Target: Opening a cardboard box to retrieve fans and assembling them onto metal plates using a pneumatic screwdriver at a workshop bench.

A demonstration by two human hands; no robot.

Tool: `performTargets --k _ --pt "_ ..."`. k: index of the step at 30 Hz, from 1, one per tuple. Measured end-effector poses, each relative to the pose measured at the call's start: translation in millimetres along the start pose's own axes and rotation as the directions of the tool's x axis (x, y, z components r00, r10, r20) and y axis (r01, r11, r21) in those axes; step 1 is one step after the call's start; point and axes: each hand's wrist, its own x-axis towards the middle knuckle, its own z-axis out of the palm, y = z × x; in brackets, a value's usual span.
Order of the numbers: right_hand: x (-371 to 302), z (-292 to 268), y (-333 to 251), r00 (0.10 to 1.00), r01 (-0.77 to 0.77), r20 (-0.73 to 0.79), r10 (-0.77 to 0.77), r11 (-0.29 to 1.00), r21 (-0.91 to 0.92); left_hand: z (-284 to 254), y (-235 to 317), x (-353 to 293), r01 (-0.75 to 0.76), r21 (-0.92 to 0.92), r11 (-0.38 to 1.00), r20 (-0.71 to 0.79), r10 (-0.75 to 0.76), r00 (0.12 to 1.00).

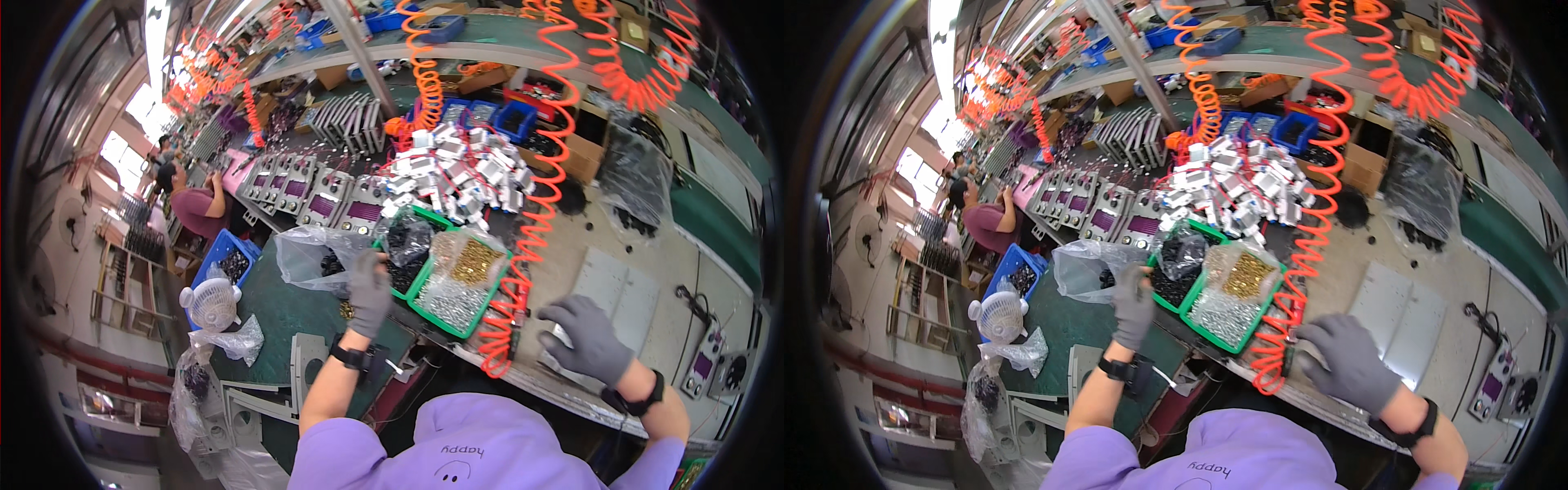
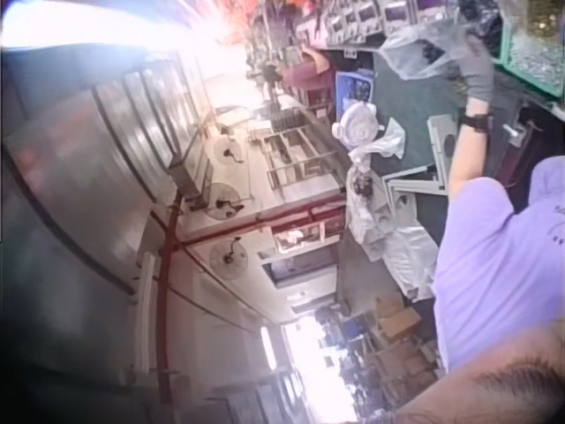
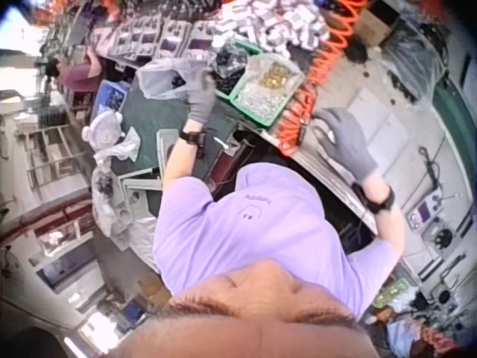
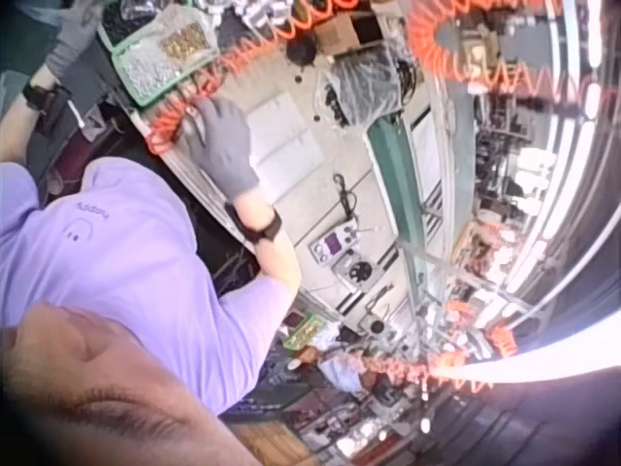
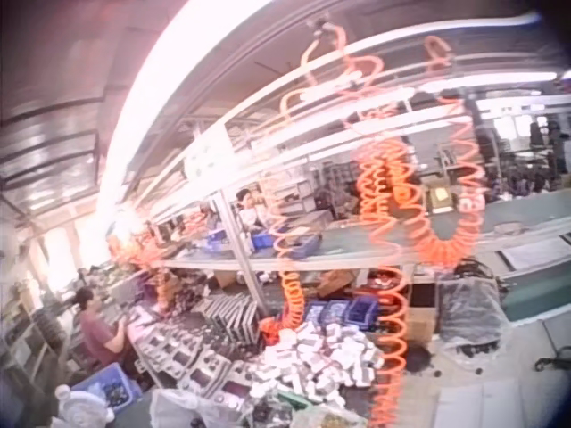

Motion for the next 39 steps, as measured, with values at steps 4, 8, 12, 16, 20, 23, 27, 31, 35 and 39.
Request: performTargets --k 4,8,12,16,20,23,27,31,35,39 --pt "143 91 6 0.963 0.254 0.074 -0.26 0.964 0.075 -33 -130 18 0.358 0.09 0.929 -0.047 -0.355 0.934" --pt "252 193 12 0.944 0.252 0.186 -0.273 0.959 0.129 -30 -206 18 0.47 0.263 0.843 0.173 -0.52 0.836" --pt "309 266 26 0.926 0.249 0.293 -0.237 0.969 -0.003 -13 -239 20 0.445 0.405 0.799 0.371 -0.589 0.719" --pt "323 305 33 0.934 0.017 0.337 0.118 0.928 -0.372 15 -238 22 0.308 0.539 0.784 0.489 -0.589 0.644" --pt "326 310 43 0.926 0.035 0.36 0.114 0.924 -0.381 28 -219 19 0.284 0.645 0.709 0.434 -0.646 0.628" --pt "327 303 48 0.92 0.01 0.367 0.134 0.931 -0.365 28 -209 23 0.327 0.624 0.71 0.354 -0.63 0.691" --pt "324 292 49 0.977 -0.005 0.204 0.058 0.968 -0.252 22 -206 25 0.332 0.501 0.799 0.347 -0.537 0.769" --pt "326 284 52 0.986 -0.083 0.134 0.096 0.991 -0.101 23 -219 22 0.376 0.465 0.802 0.357 -0.558 0.749" --pt "328 272 56 0.988 -0.148 0.075 0.137 0.975 0.167 32 -242 23 0.559 0.48 0.676 0.385 -0.735 0.558" --pt "324 249 54 0.782 -0.595 0.469 0.411 0.27 0.757 23 -258 24 0.528 0.121 0.84 0.163 -0.542 0.824"
